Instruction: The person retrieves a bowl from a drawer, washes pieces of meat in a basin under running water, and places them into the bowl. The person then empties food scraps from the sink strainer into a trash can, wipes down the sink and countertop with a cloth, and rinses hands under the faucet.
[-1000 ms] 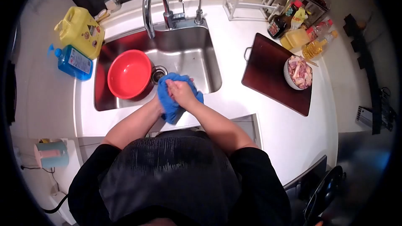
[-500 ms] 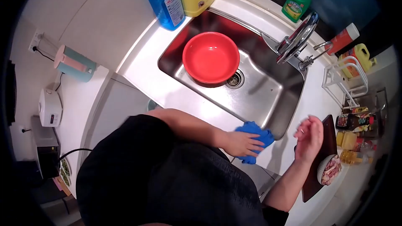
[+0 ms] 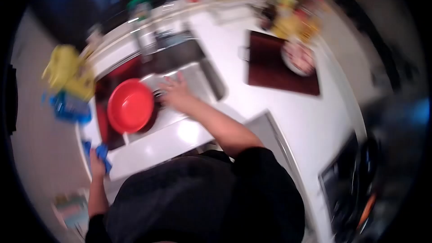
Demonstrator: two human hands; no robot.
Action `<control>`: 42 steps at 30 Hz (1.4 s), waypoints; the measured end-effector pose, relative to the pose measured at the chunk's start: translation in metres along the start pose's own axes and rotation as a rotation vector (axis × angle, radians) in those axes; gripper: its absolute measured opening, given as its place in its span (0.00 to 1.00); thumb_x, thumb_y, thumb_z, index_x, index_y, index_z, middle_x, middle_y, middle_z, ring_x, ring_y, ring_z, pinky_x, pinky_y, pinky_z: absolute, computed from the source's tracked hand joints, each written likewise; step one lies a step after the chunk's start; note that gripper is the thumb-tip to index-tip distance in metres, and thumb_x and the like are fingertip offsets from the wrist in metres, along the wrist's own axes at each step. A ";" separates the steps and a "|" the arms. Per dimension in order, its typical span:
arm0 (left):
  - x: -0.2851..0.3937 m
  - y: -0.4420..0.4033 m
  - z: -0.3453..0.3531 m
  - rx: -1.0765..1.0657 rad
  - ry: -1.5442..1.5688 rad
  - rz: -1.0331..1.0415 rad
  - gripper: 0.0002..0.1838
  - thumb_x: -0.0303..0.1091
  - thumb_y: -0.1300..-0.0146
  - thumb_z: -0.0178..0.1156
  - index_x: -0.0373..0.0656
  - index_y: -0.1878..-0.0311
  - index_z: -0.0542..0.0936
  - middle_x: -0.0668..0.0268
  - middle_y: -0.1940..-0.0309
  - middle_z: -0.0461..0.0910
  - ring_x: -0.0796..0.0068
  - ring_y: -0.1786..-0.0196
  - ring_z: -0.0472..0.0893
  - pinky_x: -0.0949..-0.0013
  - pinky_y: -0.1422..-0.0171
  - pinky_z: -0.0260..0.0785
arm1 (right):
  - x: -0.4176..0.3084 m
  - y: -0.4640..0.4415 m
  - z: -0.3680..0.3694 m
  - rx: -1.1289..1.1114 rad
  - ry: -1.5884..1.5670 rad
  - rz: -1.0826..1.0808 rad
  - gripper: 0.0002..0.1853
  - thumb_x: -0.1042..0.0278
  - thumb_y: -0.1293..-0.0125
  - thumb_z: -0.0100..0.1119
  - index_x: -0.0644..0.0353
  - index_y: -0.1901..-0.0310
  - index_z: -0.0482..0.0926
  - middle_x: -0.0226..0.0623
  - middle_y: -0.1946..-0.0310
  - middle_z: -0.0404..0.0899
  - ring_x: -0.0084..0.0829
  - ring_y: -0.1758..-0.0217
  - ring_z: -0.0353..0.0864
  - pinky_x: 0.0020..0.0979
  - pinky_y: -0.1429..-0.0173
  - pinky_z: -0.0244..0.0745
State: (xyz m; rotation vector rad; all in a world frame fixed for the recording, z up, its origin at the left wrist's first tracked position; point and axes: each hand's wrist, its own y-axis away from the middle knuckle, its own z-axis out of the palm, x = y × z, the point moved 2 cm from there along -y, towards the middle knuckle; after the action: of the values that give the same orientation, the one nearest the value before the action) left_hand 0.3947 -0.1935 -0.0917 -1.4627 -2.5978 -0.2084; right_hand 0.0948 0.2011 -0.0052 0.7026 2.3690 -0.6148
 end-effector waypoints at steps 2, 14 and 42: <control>0.013 -0.007 -0.026 -0.195 -0.203 -0.109 0.24 0.27 0.46 0.43 0.34 0.43 0.63 0.49 0.41 0.59 0.53 0.39 0.59 0.62 0.35 0.51 | -0.004 0.018 -0.028 0.040 -0.154 0.236 0.19 0.60 0.43 0.55 0.51 0.49 0.69 0.41 0.44 0.64 0.38 0.40 0.60 0.40 0.37 0.52; 0.293 -0.021 -0.075 -0.431 0.027 0.513 0.19 0.33 0.48 0.56 0.36 0.53 0.71 0.49 0.50 0.68 0.54 0.48 0.69 0.64 0.45 0.63 | 0.210 0.259 -0.244 1.411 -1.330 0.940 0.23 0.64 0.47 0.52 0.60 0.50 0.60 0.47 0.43 0.48 0.45 0.41 0.56 0.52 0.47 0.65; 0.400 -0.165 0.040 -0.193 2.520 -0.679 0.14 0.36 0.37 0.40 0.36 0.57 0.69 0.54 0.57 0.74 0.61 0.53 0.74 0.62 0.49 0.68 | 0.089 0.071 -0.126 0.082 -0.862 0.218 0.21 0.77 0.45 0.46 0.64 0.46 0.64 0.42 0.48 0.64 0.31 0.45 0.64 0.27 0.44 0.62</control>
State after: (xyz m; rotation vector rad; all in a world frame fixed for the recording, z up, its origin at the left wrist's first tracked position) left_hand 0.0464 0.0636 -0.0585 0.3247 -0.5866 -1.1976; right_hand 0.0263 0.3560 0.0107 0.5614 1.4613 -0.7325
